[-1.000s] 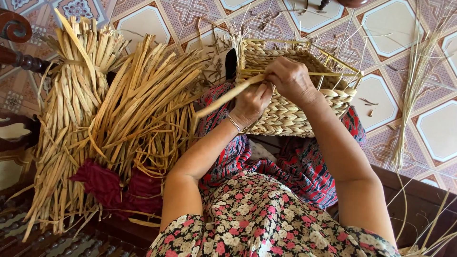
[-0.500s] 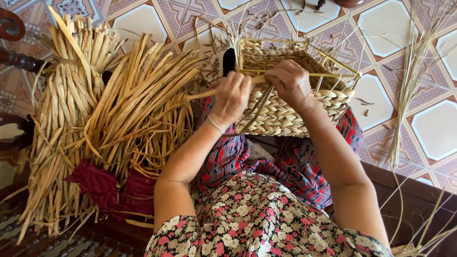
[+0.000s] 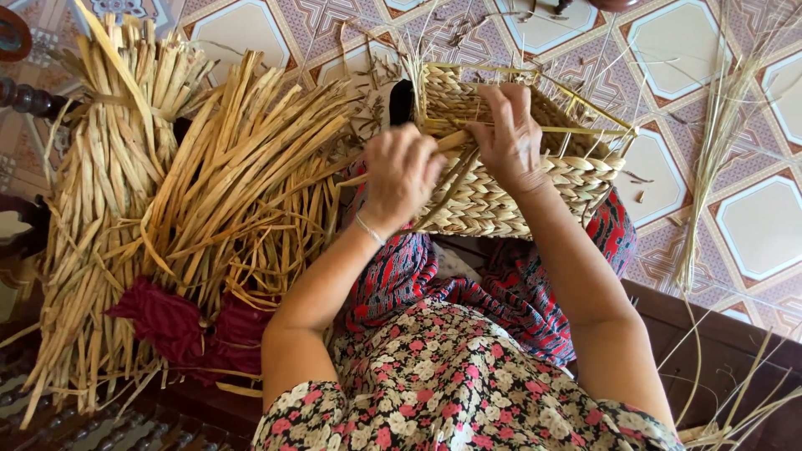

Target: The person trims excess fibers from a woven basket using scissors, then weaves dried plant fibers around the basket rim and frame by hand.

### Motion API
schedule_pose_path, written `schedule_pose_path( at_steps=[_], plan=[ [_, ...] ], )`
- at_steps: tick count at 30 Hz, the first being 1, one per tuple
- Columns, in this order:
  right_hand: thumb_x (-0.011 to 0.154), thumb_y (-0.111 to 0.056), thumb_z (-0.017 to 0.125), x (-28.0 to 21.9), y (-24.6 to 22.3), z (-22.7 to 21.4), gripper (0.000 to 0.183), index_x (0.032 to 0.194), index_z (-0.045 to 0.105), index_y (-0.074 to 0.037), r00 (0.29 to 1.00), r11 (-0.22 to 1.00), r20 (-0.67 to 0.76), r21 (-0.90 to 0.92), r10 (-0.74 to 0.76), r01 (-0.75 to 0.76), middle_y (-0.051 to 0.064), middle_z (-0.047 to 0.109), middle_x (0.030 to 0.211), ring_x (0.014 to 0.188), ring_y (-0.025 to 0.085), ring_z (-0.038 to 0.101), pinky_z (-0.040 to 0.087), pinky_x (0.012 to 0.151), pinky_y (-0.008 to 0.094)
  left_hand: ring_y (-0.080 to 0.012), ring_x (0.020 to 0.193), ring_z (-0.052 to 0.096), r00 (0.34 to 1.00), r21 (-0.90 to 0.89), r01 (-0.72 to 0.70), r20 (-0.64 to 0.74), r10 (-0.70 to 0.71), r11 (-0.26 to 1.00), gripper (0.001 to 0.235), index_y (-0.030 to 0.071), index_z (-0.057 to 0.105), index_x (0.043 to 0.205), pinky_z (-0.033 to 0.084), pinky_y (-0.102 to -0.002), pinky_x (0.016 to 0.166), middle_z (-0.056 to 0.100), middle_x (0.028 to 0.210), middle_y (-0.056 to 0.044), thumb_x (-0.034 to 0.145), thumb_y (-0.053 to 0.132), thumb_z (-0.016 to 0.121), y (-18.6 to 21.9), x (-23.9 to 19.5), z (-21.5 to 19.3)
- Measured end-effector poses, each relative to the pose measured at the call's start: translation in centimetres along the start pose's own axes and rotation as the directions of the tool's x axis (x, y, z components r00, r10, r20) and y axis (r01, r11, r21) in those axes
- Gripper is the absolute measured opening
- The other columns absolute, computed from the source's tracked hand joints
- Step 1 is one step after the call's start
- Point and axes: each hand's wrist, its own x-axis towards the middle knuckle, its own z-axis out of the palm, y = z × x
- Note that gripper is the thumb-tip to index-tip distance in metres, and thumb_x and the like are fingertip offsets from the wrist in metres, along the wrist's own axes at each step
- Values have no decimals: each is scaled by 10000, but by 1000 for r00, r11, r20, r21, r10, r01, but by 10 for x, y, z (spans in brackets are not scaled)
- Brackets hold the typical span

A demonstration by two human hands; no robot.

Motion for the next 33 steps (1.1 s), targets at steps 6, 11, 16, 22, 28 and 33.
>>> schedule_pose_path(
  at_steps=[6, 11, 16, 22, 28, 33],
  plan=[
    [964, 71, 667, -13, 6, 10, 181, 1114, 668, -31, 989, 989, 90, -77, -120, 127, 137, 685, 1082, 903, 243, 714, 598, 680, 322, -306, 900, 579, 950, 51, -128, 292, 108, 990, 640, -59, 594, 1106, 490, -464, 781, 621, 952, -177, 794, 486, 719, 18, -27, -3],
    [971, 37, 681, -2, -9, -21, 256, 1222, 686, -13, 977, 989, 204, 147, -66, 36, 137, 738, 1078, 965, 293, 713, 594, 829, 388, -255, 814, 640, 841, 100, -9, 539, -46, 995, 148, -46, 621, 1218, 531, -403, 663, 666, 980, -173, 1120, 65, 632, -1, -25, -11],
    [906, -49, 754, 0, -13, -23, 258, 1151, 690, 0, 969, 984, 227, 168, -96, 58, 163, 735, 1051, 938, 317, 705, 581, 831, 411, -237, 844, 598, 976, 96, -24, 219, 3, 995, 207, 19, 654, 1097, 509, -408, 714, 643, 893, -100, 1016, 196, 727, 2, 31, -32],
    [986, -61, 735, -13, 17, 1, 111, 1077, 702, -6, 956, 980, 264, 117, 125, -161, 133, 753, 955, 820, 242, 734, 598, 734, 375, -221, 978, 557, 944, 156, -264, -162, 288, 952, 269, 46, 616, 1187, 513, -412, 861, 582, 1042, -72, 967, 163, 718, 20, 23, -26],
    [1020, -50, 691, -10, 15, -12, 151, 1147, 636, 9, 930, 941, 318, 216, 185, -261, 139, 753, 974, 849, 215, 756, 604, 721, 336, -215, 895, 577, 971, -172, 48, 237, -6, 984, 231, -16, 681, 1189, 533, -318, 780, 596, 980, -96, 980, 60, 742, -13, 33, 39],
    [1013, -35, 701, -17, 19, -11, 191, 1171, 603, 9, 951, 945, 258, 231, 169, -231, 135, 744, 1003, 882, 216, 747, 590, 739, 326, -244, 968, 620, 990, -322, -65, 99, 102, 944, 172, 46, 717, 930, 557, -370, 868, 660, 1015, -87, 816, 149, 796, 2, 42, 29]
  ],
)
